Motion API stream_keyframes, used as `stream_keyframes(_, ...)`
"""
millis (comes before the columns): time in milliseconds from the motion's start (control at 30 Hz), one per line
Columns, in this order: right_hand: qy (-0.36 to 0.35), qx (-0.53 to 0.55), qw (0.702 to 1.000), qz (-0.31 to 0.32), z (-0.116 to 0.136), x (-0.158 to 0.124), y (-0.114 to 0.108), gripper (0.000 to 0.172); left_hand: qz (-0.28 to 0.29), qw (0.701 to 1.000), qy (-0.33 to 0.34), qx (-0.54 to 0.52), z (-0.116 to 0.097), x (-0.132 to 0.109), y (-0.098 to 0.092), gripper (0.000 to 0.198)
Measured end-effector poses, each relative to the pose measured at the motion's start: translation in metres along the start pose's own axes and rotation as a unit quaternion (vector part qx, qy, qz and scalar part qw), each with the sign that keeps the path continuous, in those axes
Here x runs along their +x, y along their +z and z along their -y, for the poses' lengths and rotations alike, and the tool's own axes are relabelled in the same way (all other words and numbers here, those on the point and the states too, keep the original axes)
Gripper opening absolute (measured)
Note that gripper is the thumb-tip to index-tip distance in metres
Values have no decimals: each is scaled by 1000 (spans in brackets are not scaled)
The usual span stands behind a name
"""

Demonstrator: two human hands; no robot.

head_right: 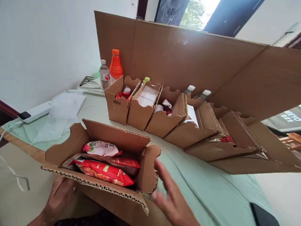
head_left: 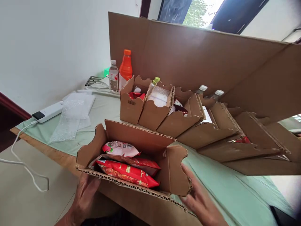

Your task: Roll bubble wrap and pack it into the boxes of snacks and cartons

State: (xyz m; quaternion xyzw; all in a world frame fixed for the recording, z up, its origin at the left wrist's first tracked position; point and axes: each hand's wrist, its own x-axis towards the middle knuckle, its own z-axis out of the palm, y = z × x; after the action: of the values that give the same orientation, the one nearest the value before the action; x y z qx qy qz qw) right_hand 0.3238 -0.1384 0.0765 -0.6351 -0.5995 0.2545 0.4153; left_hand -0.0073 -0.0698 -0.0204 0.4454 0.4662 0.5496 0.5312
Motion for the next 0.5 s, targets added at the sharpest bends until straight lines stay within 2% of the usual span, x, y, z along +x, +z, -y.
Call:
stream_keyframes(100,-10,-22,999,33,-3,-10,23,71,11,1000,-5,-3,-1,5,10,55)
stream_keyframes(167,-15,-41,999,2,-6,-4,30,59,16,999,25,20,-9,19,28,56)
stream_keyframes(233,-17,-65,997,-50,-15,9,26,44,36,994,77,67,-21,42,55,56)
stream_keyframes(267,-16,-73,994,-74,-20,16,22,41,66,987,109,95,-27,56,71,54)
stream_keyframes(333,-3,-83,989,-122,-32,30,10,41,163,960,165,156,-38,84,102,55)
stream_keyframes(367,13,-86,986,-145,-38,35,5,43,183,952,171,177,-42,97,114,54)
stream_keyframes(433,53,-95,978,-177,-51,38,0,45,199,939,171,221,-45,117,129,57)
stream_keyframes(500,91,-103,974,-179,-65,33,1,46,190,929,170,268,-43,127,125,67)
